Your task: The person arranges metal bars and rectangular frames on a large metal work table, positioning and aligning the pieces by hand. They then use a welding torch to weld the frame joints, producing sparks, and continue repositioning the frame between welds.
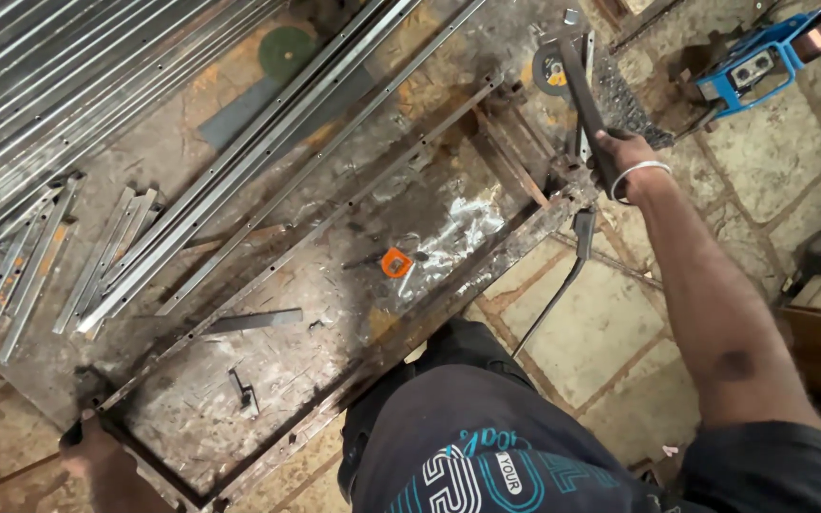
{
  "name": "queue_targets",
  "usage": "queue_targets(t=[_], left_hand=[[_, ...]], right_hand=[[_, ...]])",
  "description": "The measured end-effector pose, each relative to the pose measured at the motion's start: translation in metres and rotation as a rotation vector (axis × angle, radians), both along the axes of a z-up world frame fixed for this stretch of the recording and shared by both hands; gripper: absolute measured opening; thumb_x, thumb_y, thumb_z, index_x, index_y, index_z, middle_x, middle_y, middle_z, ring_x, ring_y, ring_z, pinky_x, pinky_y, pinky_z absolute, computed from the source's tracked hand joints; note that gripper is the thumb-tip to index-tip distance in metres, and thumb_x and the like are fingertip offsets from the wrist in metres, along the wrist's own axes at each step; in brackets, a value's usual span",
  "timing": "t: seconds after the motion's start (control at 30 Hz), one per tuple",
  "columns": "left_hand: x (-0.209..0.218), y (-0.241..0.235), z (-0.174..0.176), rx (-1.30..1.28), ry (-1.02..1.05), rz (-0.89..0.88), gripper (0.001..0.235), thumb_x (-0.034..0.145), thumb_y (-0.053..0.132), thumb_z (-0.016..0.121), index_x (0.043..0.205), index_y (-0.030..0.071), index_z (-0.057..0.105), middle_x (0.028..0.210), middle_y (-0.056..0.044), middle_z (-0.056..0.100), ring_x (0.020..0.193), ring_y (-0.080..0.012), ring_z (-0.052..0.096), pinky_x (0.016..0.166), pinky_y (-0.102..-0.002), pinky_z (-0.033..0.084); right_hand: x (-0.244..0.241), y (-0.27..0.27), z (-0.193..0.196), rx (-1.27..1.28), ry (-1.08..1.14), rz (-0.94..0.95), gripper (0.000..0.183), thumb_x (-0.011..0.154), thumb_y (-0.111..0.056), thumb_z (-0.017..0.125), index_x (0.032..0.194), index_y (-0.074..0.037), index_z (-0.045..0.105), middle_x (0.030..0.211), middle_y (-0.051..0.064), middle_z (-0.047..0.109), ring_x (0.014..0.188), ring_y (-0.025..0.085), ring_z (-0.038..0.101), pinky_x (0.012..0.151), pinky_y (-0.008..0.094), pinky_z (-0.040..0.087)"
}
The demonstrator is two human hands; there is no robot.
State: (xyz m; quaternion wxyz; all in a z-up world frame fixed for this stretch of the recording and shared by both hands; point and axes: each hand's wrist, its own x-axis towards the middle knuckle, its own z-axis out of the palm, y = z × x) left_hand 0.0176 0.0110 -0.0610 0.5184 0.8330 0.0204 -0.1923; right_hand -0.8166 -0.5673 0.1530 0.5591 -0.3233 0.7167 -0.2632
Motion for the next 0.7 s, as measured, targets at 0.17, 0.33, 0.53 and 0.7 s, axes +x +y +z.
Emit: queue_targets(t=[0.17,0.33,0.53,0.7], left_hand=[[0.002,-0.004,0.003,0.121,-0.069,0.004,0.033,0.107,0.027,0.081,0.119,-0.001,0.071,0.098,-0.002,0.072,0.075,-0.0135,0.060,0.060,-0.032,0.047],[-0.002,-0.002,0.003,0.047,-0.040,-0.018,0.038,0.108,0.027,0.079,0.130,-0.002,0.068,0.109,-0.005,0.073,0.084,-0.0132,0.064,0.068,-0.030,0.051],[0.013,0.006,-0.030,0.117,-0.203,-0.026,0.065,0.097,0.030,0.079,0.146,0.000,0.050,0.135,-0.011,0.064,0.119,-0.0253,0.061,0.098,-0.039,0.051],[-0.008,-0.007,0.015,0.435,-0.202,-0.138,0.053,0.097,0.044,0.073,0.132,0.005,0.066,0.129,-0.019,0.067,0.119,-0.0353,0.060,0.100,-0.049,0.044]], right_hand=[[0.012,0.010,0.031,0.061,0.162,0.222,0.028,0.103,-0.026,0.064,0.124,-0.008,0.065,0.080,0.008,0.066,0.059,0.021,0.060,0.049,0.038,0.047],[0.007,0.018,0.000,-0.053,0.089,0.064,0.030,0.105,-0.028,0.063,0.123,-0.004,0.063,0.077,0.007,0.066,0.058,0.022,0.061,0.047,0.040,0.047],[0.070,0.121,-0.008,-0.450,0.798,0.498,0.045,0.101,-0.034,0.068,0.140,-0.010,0.064,0.086,0.020,0.073,0.073,0.033,0.072,0.065,0.047,0.053],[0.094,0.201,-0.017,-1.002,0.948,0.973,0.041,0.103,-0.038,0.070,0.136,-0.015,0.061,0.108,0.014,0.070,0.091,0.037,0.069,0.076,0.046,0.056]])
